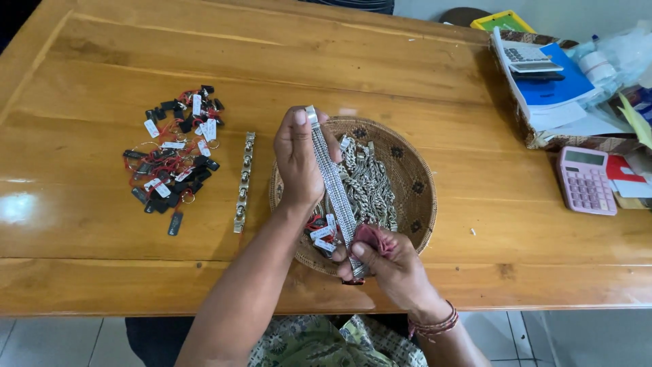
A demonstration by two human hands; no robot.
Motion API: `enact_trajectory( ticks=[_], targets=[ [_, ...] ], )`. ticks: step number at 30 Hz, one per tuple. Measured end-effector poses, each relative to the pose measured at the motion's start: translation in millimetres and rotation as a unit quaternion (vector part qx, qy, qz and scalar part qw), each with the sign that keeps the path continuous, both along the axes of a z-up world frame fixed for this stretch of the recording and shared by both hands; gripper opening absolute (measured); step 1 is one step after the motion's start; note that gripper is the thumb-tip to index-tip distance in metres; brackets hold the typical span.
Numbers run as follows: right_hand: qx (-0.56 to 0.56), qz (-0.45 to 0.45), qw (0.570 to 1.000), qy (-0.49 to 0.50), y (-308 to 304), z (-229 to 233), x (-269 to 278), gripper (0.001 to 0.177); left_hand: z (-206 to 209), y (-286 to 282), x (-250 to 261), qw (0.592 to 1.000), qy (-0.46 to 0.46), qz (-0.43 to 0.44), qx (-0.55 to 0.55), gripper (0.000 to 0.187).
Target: A person is polishing a silver bracelet using a small pink polishing cloth at a wooden workbench.
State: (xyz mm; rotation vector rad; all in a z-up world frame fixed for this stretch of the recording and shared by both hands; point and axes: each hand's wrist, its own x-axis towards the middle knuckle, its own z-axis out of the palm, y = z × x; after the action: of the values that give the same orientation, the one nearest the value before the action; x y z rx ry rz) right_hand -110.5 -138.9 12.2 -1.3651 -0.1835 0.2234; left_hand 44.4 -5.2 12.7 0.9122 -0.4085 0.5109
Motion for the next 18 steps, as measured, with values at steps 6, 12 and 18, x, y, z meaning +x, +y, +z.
enact_trajectory(
  ticks=[6, 12, 18],
  targets=[
    [-0.018, -0.13, 0.987, 0.088, -11.0, -22.7, 9.6, 0.023, 6.4, -4.0, -9.5, 1.0, -0.01, -0.014, 0.021, 0.034],
    [0.008, 0.075, 0.995, -0.062, -8.8, -11.2, -2.5, 0.038, -6.9, -0.8, 7.1, 0.999, 0.018, -0.001, -0.034, 0.032],
    [-0.02, -0.074, 0.994, 0.077, 0.2, -4.5, 1.4, 0.008, -4.9, -4.5, 3.0, 1.0, 0.014, 0.005, -0.014, 0.033]
  ],
)
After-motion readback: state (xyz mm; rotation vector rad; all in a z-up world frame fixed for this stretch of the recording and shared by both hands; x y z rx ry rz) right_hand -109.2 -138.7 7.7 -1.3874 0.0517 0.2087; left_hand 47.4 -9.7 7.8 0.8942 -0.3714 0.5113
